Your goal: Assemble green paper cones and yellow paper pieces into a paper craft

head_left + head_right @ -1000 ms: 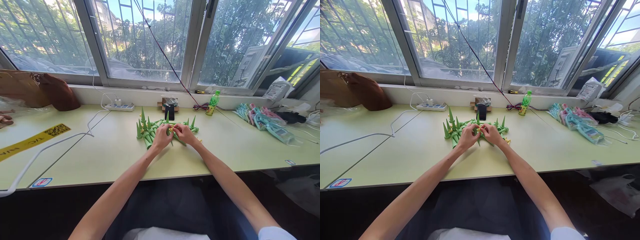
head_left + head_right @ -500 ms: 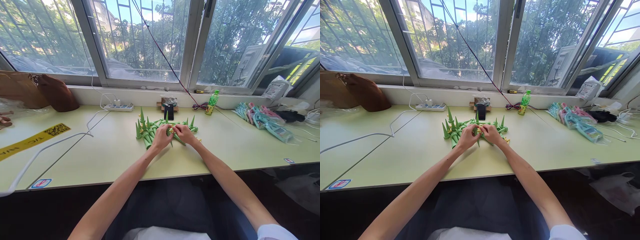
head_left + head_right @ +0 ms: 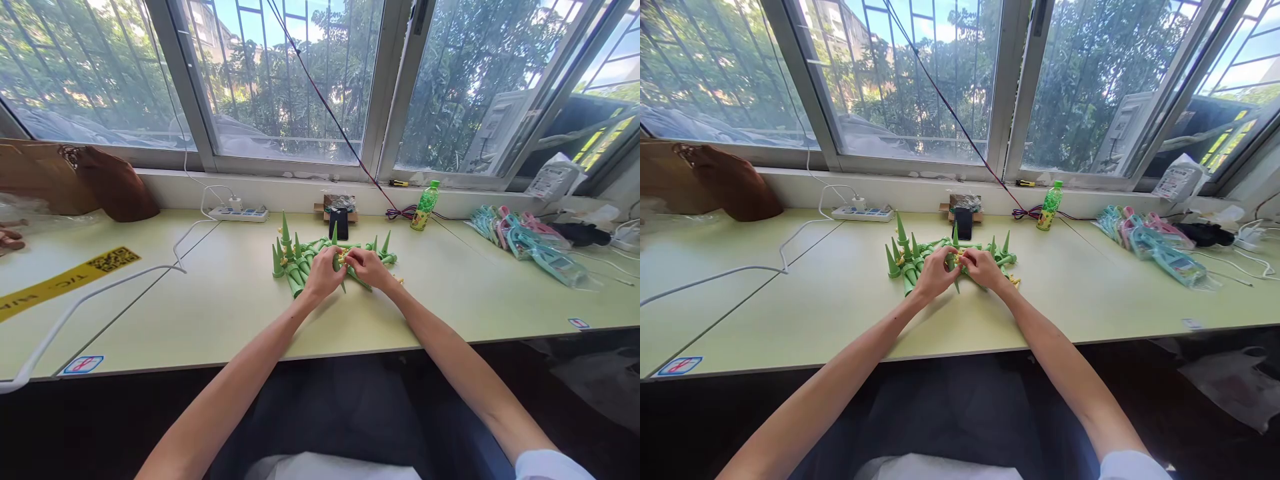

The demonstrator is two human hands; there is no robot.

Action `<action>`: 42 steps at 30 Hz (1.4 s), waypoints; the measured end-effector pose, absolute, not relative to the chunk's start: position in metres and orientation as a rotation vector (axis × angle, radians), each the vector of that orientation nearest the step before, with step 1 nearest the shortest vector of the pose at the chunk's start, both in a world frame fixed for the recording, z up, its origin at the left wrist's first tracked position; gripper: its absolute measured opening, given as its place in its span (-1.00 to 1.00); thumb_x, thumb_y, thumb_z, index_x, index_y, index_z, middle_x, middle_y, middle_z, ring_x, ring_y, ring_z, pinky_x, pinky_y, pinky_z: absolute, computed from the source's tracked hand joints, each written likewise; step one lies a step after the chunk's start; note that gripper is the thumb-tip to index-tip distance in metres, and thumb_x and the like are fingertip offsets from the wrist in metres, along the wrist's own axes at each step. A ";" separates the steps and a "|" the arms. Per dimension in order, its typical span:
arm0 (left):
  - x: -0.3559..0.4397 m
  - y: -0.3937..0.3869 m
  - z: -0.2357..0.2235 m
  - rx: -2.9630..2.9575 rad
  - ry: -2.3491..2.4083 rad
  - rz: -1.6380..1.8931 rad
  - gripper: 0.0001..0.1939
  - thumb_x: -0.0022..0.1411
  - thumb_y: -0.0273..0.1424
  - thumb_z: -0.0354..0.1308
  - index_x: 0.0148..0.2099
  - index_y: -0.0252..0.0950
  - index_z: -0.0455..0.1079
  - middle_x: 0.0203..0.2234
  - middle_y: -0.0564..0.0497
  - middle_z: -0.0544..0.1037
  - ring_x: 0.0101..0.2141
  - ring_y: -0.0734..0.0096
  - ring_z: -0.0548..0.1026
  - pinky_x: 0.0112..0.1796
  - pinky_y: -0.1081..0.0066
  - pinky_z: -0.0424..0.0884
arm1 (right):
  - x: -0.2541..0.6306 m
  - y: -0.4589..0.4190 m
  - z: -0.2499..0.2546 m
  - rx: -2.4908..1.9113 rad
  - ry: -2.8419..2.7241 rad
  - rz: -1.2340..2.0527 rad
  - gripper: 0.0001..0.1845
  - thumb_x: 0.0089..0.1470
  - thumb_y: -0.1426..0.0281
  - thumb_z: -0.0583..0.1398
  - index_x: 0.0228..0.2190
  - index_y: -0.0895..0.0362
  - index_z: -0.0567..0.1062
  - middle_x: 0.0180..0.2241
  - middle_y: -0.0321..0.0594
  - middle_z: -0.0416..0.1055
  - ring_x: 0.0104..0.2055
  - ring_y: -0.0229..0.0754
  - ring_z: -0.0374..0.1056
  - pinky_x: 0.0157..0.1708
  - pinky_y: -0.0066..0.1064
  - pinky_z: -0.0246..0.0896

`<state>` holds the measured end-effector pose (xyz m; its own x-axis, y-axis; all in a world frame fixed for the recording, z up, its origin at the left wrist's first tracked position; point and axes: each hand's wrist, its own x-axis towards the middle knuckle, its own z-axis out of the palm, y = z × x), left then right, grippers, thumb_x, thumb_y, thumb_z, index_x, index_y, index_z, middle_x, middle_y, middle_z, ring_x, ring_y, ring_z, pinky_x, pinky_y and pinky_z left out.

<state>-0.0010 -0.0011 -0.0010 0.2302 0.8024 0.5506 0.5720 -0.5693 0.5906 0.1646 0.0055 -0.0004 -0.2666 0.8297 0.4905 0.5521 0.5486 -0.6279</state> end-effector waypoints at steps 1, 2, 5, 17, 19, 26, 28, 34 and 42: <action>-0.001 -0.001 -0.001 2.240 1.288 1.256 -0.77 0.15 -0.51 0.20 -0.11 -0.27 0.40 -0.21 -0.07 0.56 -0.30 0.31 0.51 -0.20 0.31 0.45 | 0.165 0.006 0.000 -1.121 -1.961 0.422 -0.73 0.17 0.26 0.08 -0.52 0.10 0.31 -0.58 -0.31 0.26 -0.50 -0.25 0.09 -0.43 -0.38 0.00; -0.001 -0.002 -0.001 2.238 1.285 1.257 -0.76 0.15 -0.51 0.21 -0.10 -0.27 0.40 -0.21 -0.07 0.56 -0.30 0.31 0.51 -0.20 0.31 0.45 | 0.165 0.006 -0.001 -1.123 -1.965 0.418 -0.72 0.18 0.25 0.07 -0.53 0.10 0.29 -0.59 -0.32 0.24 -0.50 -0.25 0.07 -0.43 -0.38 -0.02; -0.001 -0.002 0.000 2.230 1.284 1.253 -0.75 0.15 -0.50 0.21 -0.09 -0.27 0.38 -0.25 -0.06 0.56 -0.32 0.31 0.51 -0.21 0.31 0.44 | 0.165 0.006 -0.001 -1.124 -1.976 0.403 -0.65 0.20 0.22 0.05 -0.56 0.09 0.21 -0.60 -0.33 0.18 -0.51 -0.26 0.03 -0.45 -0.37 -0.05; -0.001 0.000 -0.002 2.233 1.296 1.292 -0.78 0.16 -0.50 0.19 -0.11 -0.28 0.37 -0.22 -0.08 0.55 -0.31 0.31 0.50 -0.23 0.31 0.44 | 0.163 0.007 -0.003 -1.093 -1.944 0.427 -0.67 0.22 0.18 0.08 -0.47 0.12 0.39 -0.54 -0.27 0.37 -0.50 -0.24 0.15 -0.42 -0.37 0.05; -0.001 -0.001 -0.002 2.231 1.306 1.292 -0.78 0.17 -0.50 0.18 -0.10 -0.28 0.37 -0.20 -0.09 0.54 -0.31 0.31 0.50 -0.23 0.31 0.44 | 0.163 0.007 -0.003 -1.086 -1.946 0.448 -0.72 0.20 0.21 0.09 -0.44 0.12 0.41 -0.52 -0.26 0.40 -0.48 -0.23 0.18 -0.40 -0.37 0.08; -0.001 -0.002 -0.001 2.226 1.284 1.252 -0.77 0.16 -0.50 0.20 -0.10 -0.28 0.37 -0.25 -0.07 0.55 -0.32 0.32 0.50 -0.23 0.32 0.44 | 0.165 0.009 -0.005 -1.106 -1.962 0.410 -0.70 0.18 0.24 0.07 -0.54 0.11 0.31 -0.58 -0.32 0.24 -0.49 -0.25 0.08 -0.43 -0.39 0.00; -0.001 -0.003 -0.001 2.221 1.280 1.248 -0.76 0.16 -0.50 0.20 -0.09 -0.28 0.37 -0.26 -0.06 0.55 -0.32 0.32 0.50 -0.23 0.31 0.44 | 0.165 0.010 -0.006 -1.108 -1.973 0.396 -0.68 0.19 0.24 0.06 -0.55 0.10 0.28 -0.59 -0.32 0.22 -0.49 -0.25 0.07 -0.43 -0.39 -0.02; -0.001 -0.003 -0.002 2.219 1.276 1.250 -0.75 0.13 -0.51 0.21 -0.10 -0.27 0.37 -0.26 -0.06 0.56 -0.33 0.32 0.51 -0.22 0.30 0.45 | 0.165 0.012 -0.008 -1.113 -1.979 0.382 -0.63 0.20 0.23 0.03 -0.59 0.09 0.20 -0.61 -0.33 0.20 -0.50 -0.26 0.04 -0.44 -0.38 -0.06; -0.001 -0.002 -0.002 2.221 1.256 1.260 -0.76 0.14 -0.50 0.22 -0.11 -0.27 0.38 -0.25 -0.06 0.56 -0.33 0.33 0.51 -0.23 0.32 0.44 | 0.166 0.013 -0.010 -1.139 -1.975 0.380 -0.58 0.22 0.16 0.02 -0.59 0.09 0.20 -0.61 -0.33 0.17 -0.50 -0.26 0.03 -0.45 -0.38 -0.06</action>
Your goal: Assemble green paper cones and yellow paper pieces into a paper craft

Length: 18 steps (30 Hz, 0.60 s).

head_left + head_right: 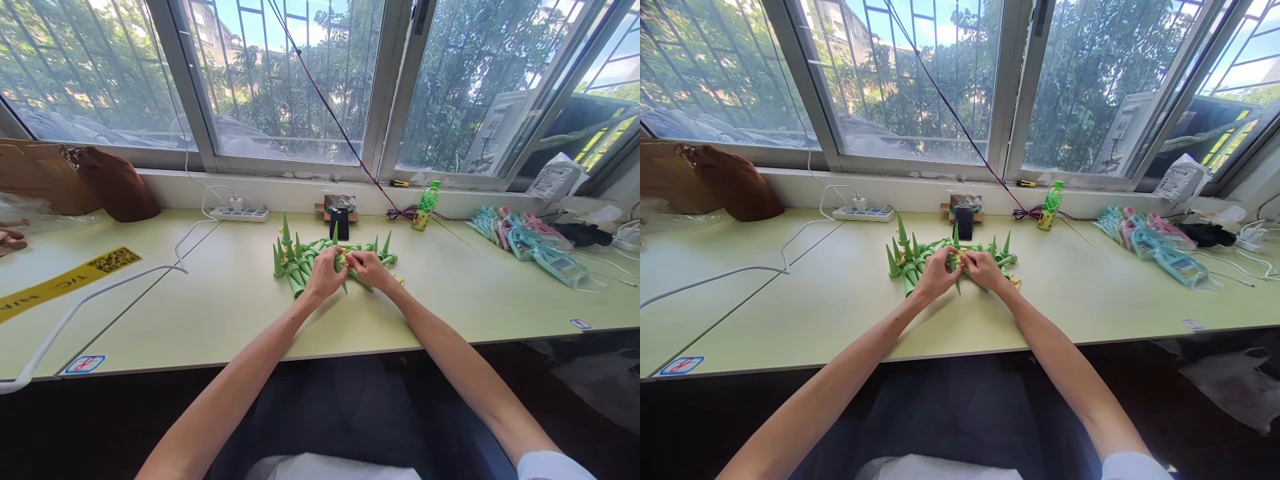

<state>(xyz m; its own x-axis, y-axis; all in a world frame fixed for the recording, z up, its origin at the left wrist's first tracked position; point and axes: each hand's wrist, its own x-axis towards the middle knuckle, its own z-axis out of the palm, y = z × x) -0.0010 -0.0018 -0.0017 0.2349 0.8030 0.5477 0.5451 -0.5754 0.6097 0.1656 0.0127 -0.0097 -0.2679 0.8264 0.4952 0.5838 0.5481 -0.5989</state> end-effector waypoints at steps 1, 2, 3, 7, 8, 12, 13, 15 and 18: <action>-0.001 -0.002 -0.002 2.221 1.258 1.257 -0.76 0.14 -0.50 0.22 -0.11 -0.27 0.38 -0.24 -0.06 0.56 -0.33 0.33 0.51 -0.23 0.32 0.44 | 0.165 0.013 -0.009 -1.138 -1.975 0.380 -0.59 0.22 0.16 0.02 -0.59 0.09 0.20 -0.61 -0.33 0.17 -0.50 -0.26 0.02 -0.45 -0.38 -0.06; -0.001 -0.002 -0.001 2.222 1.258 1.254 -0.76 0.14 -0.50 0.22 -0.11 -0.27 0.37 -0.23 -0.07 0.56 -0.32 0.33 0.51 -0.24 0.32 0.44 | 0.165 0.012 -0.009 -1.136 -1.974 0.382 -0.59 0.22 0.16 0.01 -0.59 0.09 0.20 -0.61 -0.33 0.17 -0.50 -0.26 0.03 -0.45 -0.38 -0.06; -0.001 -0.002 -0.001 2.226 1.259 1.253 -0.77 0.15 -0.50 0.22 -0.11 -0.27 0.37 -0.22 -0.07 0.56 -0.32 0.33 0.51 -0.24 0.32 0.44 | 0.165 0.012 -0.009 -1.135 -1.974 0.385 -0.59 0.22 0.16 0.01 -0.59 0.09 0.20 -0.61 -0.33 0.18 -0.50 -0.26 0.03 -0.45 -0.38 -0.05; 0.000 -0.004 -0.001 2.263 1.255 1.264 -0.77 0.16 -0.51 0.20 -0.10 -0.26 0.38 -0.15 -0.08 0.55 -0.29 0.32 0.50 -0.23 0.32 0.44 | 0.165 0.012 -0.009 -1.144 -1.970 0.391 -0.59 0.22 0.16 0.01 -0.60 0.09 0.20 -0.62 -0.32 0.19 -0.51 -0.26 0.03 -0.46 -0.37 -0.06; 0.000 -0.005 -0.001 2.276 1.255 1.265 -0.77 0.17 -0.51 0.19 -0.09 -0.25 0.38 -0.14 -0.08 0.54 -0.28 0.31 0.50 -0.23 0.32 0.43 | 0.165 0.012 -0.009 -1.147 -1.969 0.391 -0.59 0.22 0.16 0.01 -0.60 0.09 0.20 -0.62 -0.32 0.19 -0.51 -0.26 0.03 -0.47 -0.37 -0.06; -0.001 -0.005 -0.002 2.334 1.252 1.258 -0.76 0.20 -0.51 0.17 -0.07 -0.24 0.38 -0.14 -0.07 0.53 -0.27 0.30 0.50 -0.23 0.33 0.43 | 0.166 0.011 -0.008 -1.147 -1.974 0.395 -0.59 0.23 0.16 0.01 -0.59 0.09 0.23 -0.62 -0.31 0.20 -0.51 -0.25 0.04 -0.46 -0.37 -0.06; -0.001 -0.005 -0.003 2.346 1.249 1.257 -0.76 0.20 -0.51 0.18 -0.06 -0.24 0.39 -0.14 -0.07 0.52 -0.27 0.30 0.50 -0.23 0.33 0.42 | 0.166 0.010 -0.008 -1.145 -1.976 0.397 -0.59 0.23 0.16 0.01 -0.59 0.09 0.23 -0.62 -0.31 0.21 -0.51 -0.25 0.04 -0.46 -0.37 -0.06; -0.001 -0.005 -0.003 2.365 1.242 1.257 -0.75 0.20 -0.51 0.18 -0.06 -0.24 0.39 -0.13 -0.07 0.52 -0.28 0.31 0.50 -0.24 0.34 0.42 | 0.166 0.010 -0.007 -1.144 -1.980 0.398 -0.59 0.23 0.17 0.00 -0.59 0.09 0.22 -0.62 -0.31 0.21 -0.52 -0.25 0.03 -0.46 -0.36 -0.07; -0.001 -0.005 -0.004 2.375 1.240 1.256 -0.76 0.21 -0.51 0.17 -0.06 -0.24 0.39 -0.14 -0.07 0.52 -0.29 0.32 0.50 -0.26 0.35 0.42 | 0.165 0.010 -0.007 -1.143 -1.980 0.391 -0.58 0.23 0.17 -0.01 -0.61 0.08 0.17 -0.63 -0.31 0.19 -0.52 -0.25 0.01 -0.46 -0.36 -0.09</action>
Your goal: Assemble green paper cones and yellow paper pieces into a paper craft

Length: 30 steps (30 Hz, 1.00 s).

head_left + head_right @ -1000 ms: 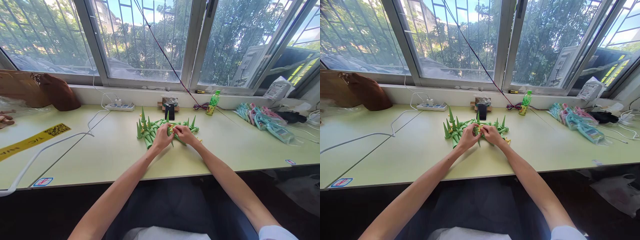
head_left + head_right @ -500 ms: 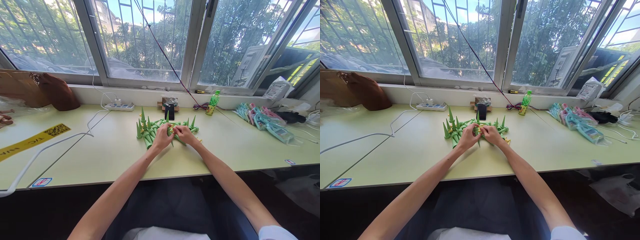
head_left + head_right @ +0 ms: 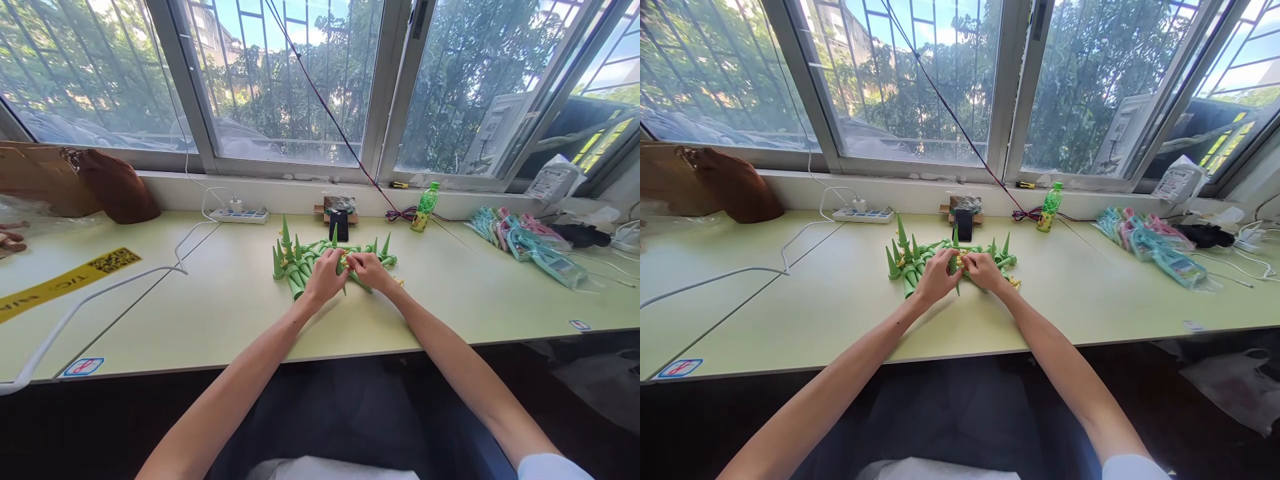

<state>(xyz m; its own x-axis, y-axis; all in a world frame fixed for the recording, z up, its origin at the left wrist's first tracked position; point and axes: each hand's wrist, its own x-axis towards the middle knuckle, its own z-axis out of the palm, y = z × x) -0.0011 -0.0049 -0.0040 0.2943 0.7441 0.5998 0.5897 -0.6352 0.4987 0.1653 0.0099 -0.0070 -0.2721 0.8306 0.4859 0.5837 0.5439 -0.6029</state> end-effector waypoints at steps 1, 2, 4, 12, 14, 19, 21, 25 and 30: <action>-0.001 -0.005 -0.004 2.373 1.238 1.256 -0.76 0.21 -0.51 0.17 -0.06 -0.24 0.39 -0.14 -0.07 0.52 -0.29 0.33 0.50 -0.26 0.35 0.42 | 0.165 0.010 -0.007 -1.143 -1.979 0.387 -0.58 0.23 0.17 -0.02 -0.61 0.08 0.15 -0.63 -0.31 0.18 -0.52 -0.25 0.01 -0.46 -0.36 -0.09; -0.001 -0.005 -0.004 2.370 1.236 1.256 -0.76 0.21 -0.51 0.17 -0.06 -0.24 0.39 -0.14 -0.07 0.52 -0.29 0.33 0.50 -0.26 0.36 0.42 | 0.165 0.010 -0.007 -1.144 -1.980 0.383 -0.58 0.23 0.17 -0.02 -0.61 0.08 0.14 -0.63 -0.31 0.18 -0.52 -0.25 0.00 -0.46 -0.36 -0.09; -0.001 -0.005 -0.004 2.361 1.226 1.260 -0.76 0.21 -0.51 0.17 -0.06 -0.24 0.39 -0.14 -0.07 0.51 -0.29 0.34 0.50 -0.26 0.36 0.42 | 0.166 0.010 -0.007 -1.145 -1.985 0.378 -0.58 0.24 0.18 -0.02 -0.61 0.08 0.15 -0.63 -0.31 0.18 -0.52 -0.24 0.00 -0.46 -0.35 -0.09; 0.000 -0.001 -0.004 2.291 1.197 1.289 -0.79 0.18 -0.49 0.21 -0.10 -0.26 0.39 -0.13 -0.06 0.54 -0.28 0.34 0.49 -0.25 0.37 0.42 | 0.166 0.012 -0.009 -1.148 -1.987 0.362 -0.57 0.26 0.19 -0.02 -0.60 0.08 0.15 -0.64 -0.32 0.15 -0.53 -0.25 -0.01 -0.46 -0.35 -0.10; 0.000 0.000 -0.005 2.284 1.194 1.296 -0.79 0.17 -0.49 0.21 -0.10 -0.27 0.40 -0.15 -0.06 0.54 -0.30 0.35 0.48 -0.25 0.37 0.42 | 0.166 0.012 -0.009 -1.154 -1.987 0.361 -0.57 0.27 0.19 -0.03 -0.60 0.08 0.15 -0.64 -0.33 0.15 -0.53 -0.25 -0.01 -0.46 -0.36 -0.10; -0.001 0.002 -0.006 2.264 1.192 1.297 -0.77 0.17 -0.47 0.23 -0.09 -0.26 0.41 -0.19 -0.04 0.51 -0.44 0.45 0.43 -0.29 0.36 0.44 | 0.164 0.010 -0.006 -1.180 -1.956 0.344 -0.56 0.27 0.18 -0.03 -0.61 0.08 0.15 -0.64 -0.32 0.15 -0.53 -0.25 0.02 -0.47 -0.37 -0.09; -0.001 0.002 -0.005 2.241 1.175 1.313 -0.76 0.17 -0.45 0.25 -0.08 -0.26 0.44 -0.20 -0.02 0.49 -0.51 0.52 0.39 -0.32 0.37 0.45 | 0.163 0.009 -0.004 -1.192 -1.932 0.333 -0.56 0.27 0.18 -0.04 -0.61 0.08 0.16 -0.64 -0.32 0.15 -0.53 -0.25 0.03 -0.47 -0.36 -0.09; 0.000 0.003 -0.004 2.171 1.110 1.384 -0.77 0.24 -0.39 0.23 -0.04 -0.27 0.49 -0.15 -0.06 0.49 -0.50 0.55 0.43 -0.38 0.42 0.48 | 0.162 0.009 -0.002 -1.227 -1.868 0.309 -0.55 0.27 0.19 -0.05 -0.63 0.07 0.15 -0.66 -0.32 0.12 -0.55 -0.25 0.02 -0.46 -0.35 -0.09; 0.001 0.004 -0.003 2.150 1.056 1.446 -0.73 0.32 -0.52 0.02 -0.09 -0.27 0.54 -0.11 -0.09 0.56 -0.27 0.42 0.54 -0.33 0.46 0.54 | 0.162 0.009 -0.001 -1.269 -1.758 0.273 -0.51 0.27 0.17 -0.03 -0.66 0.06 0.07 -0.68 -0.34 0.05 -0.56 -0.25 -0.03 -0.47 -0.33 -0.14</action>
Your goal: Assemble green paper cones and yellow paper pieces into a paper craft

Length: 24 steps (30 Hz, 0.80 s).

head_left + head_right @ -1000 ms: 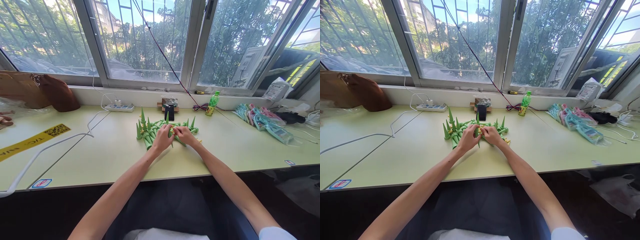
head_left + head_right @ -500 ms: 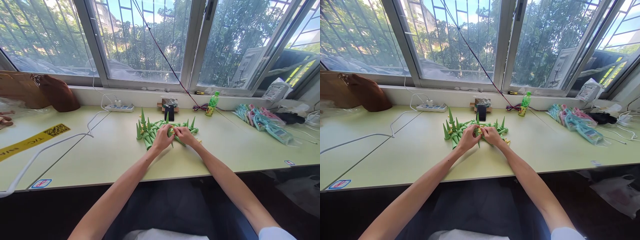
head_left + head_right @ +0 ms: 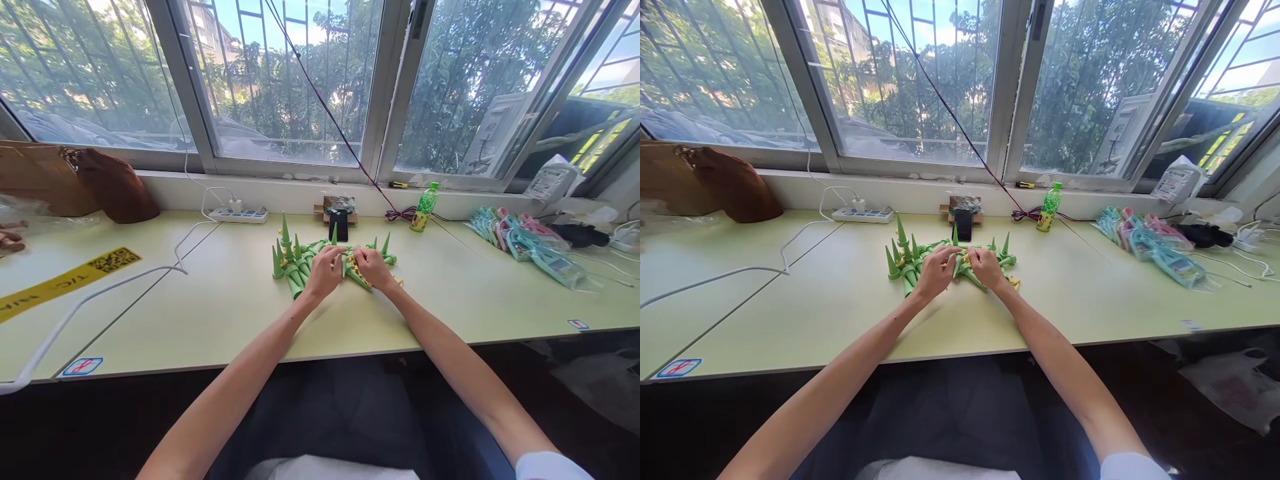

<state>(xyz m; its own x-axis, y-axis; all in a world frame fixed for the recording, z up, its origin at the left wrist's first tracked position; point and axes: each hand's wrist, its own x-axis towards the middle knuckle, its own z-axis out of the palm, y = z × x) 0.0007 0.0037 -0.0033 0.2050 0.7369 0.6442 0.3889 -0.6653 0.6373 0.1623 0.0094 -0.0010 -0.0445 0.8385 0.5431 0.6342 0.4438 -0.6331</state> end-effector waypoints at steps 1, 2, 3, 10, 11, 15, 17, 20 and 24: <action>0.000 0.004 -0.004 2.149 1.058 1.442 -0.71 0.29 -0.56 0.02 -0.08 -0.27 0.54 -0.10 -0.09 0.57 -0.30 0.44 0.55 -0.34 0.46 0.54 | 0.162 0.010 -0.001 -1.277 -1.740 0.269 -0.51 0.27 0.17 -0.03 -0.66 0.06 0.06 -0.69 -0.35 0.03 -0.56 -0.25 -0.04 -0.48 -0.33 -0.14; 0.000 0.005 -0.005 2.147 1.056 1.433 -0.69 0.25 -0.58 0.03 -0.07 -0.28 0.54 -0.09 -0.09 0.56 -0.33 0.46 0.54 -0.37 0.47 0.54 | 0.163 0.010 -0.001 -1.283 -1.726 0.267 -0.51 0.26 0.17 -0.03 -0.66 0.06 0.05 -0.69 -0.35 0.02 -0.56 -0.25 -0.05 -0.48 -0.33 -0.15; 0.000 0.005 -0.005 2.145 1.050 1.423 -0.67 0.22 -0.60 0.05 -0.05 -0.28 0.53 -0.08 -0.09 0.56 -0.37 0.49 0.54 -0.39 0.48 0.54 | 0.163 0.010 -0.001 -1.287 -1.713 0.266 -0.50 0.26 0.17 -0.03 -0.66 0.05 0.04 -0.70 -0.35 0.01 -0.56 -0.26 -0.06 -0.48 -0.33 -0.16; 0.000 0.008 -0.009 2.194 1.050 1.417 -0.66 0.12 -0.61 0.19 -0.06 -0.26 0.53 -0.14 -0.05 0.58 -0.38 0.49 0.54 -0.42 0.50 0.54 | 0.162 0.010 -0.001 -1.299 -1.684 0.281 -0.50 0.26 0.19 -0.03 -0.67 0.05 0.02 -0.70 -0.37 -0.04 -0.57 -0.25 -0.09 -0.48 -0.32 -0.17; 0.000 0.008 -0.009 2.199 1.056 1.418 -0.69 0.14 -0.59 0.19 -0.07 -0.26 0.53 -0.16 -0.05 0.58 -0.37 0.48 0.55 -0.42 0.50 0.54 | 0.162 0.010 -0.001 -1.298 -1.683 0.283 -0.50 0.25 0.19 -0.03 -0.68 0.05 0.02 -0.70 -0.37 -0.05 -0.57 -0.25 -0.09 -0.48 -0.31 -0.17; 0.001 0.007 -0.008 2.182 1.062 1.410 -0.80 0.21 -0.54 0.21 -0.11 -0.27 0.53 -0.19 -0.05 0.60 -0.34 0.43 0.58 -0.39 0.47 0.57 | 0.161 0.009 -0.001 -1.298 -1.687 0.291 -0.49 0.26 0.19 -0.02 -0.68 0.05 0.00 -0.71 -0.37 -0.07 -0.58 -0.26 -0.10 -0.49 -0.32 -0.17; 0.001 0.007 -0.008 2.159 1.057 1.405 -0.81 0.22 -0.55 0.21 -0.12 -0.27 0.52 -0.17 -0.05 0.60 -0.33 0.42 0.60 -0.38 0.46 0.58 | 0.161 0.008 0.000 -1.298 -1.695 0.296 -0.48 0.25 0.19 -0.02 -0.69 0.05 -0.01 -0.71 -0.38 -0.08 -0.58 -0.27 -0.10 -0.49 -0.32 -0.17; 0.002 0.006 -0.008 2.131 1.057 1.391 -0.82 0.22 -0.56 0.20 -0.13 -0.29 0.52 -0.18 -0.06 0.61 -0.30 0.39 0.62 -0.36 0.44 0.59 | 0.160 0.007 0.001 -1.292 -1.699 0.299 -0.48 0.25 0.20 -0.02 -0.69 0.05 -0.01 -0.71 -0.38 -0.08 -0.59 -0.27 -0.09 -0.49 -0.32 -0.16; 0.002 0.006 -0.008 2.128 1.057 1.387 -0.84 0.22 -0.55 0.20 -0.15 -0.29 0.52 -0.20 -0.05 0.62 -0.28 0.37 0.62 -0.35 0.43 0.59 | 0.160 0.006 0.002 -1.299 -1.701 0.296 -0.48 0.25 0.19 -0.01 -0.69 0.05 -0.01 -0.72 -0.38 -0.07 -0.59 -0.27 -0.08 -0.49 -0.33 -0.15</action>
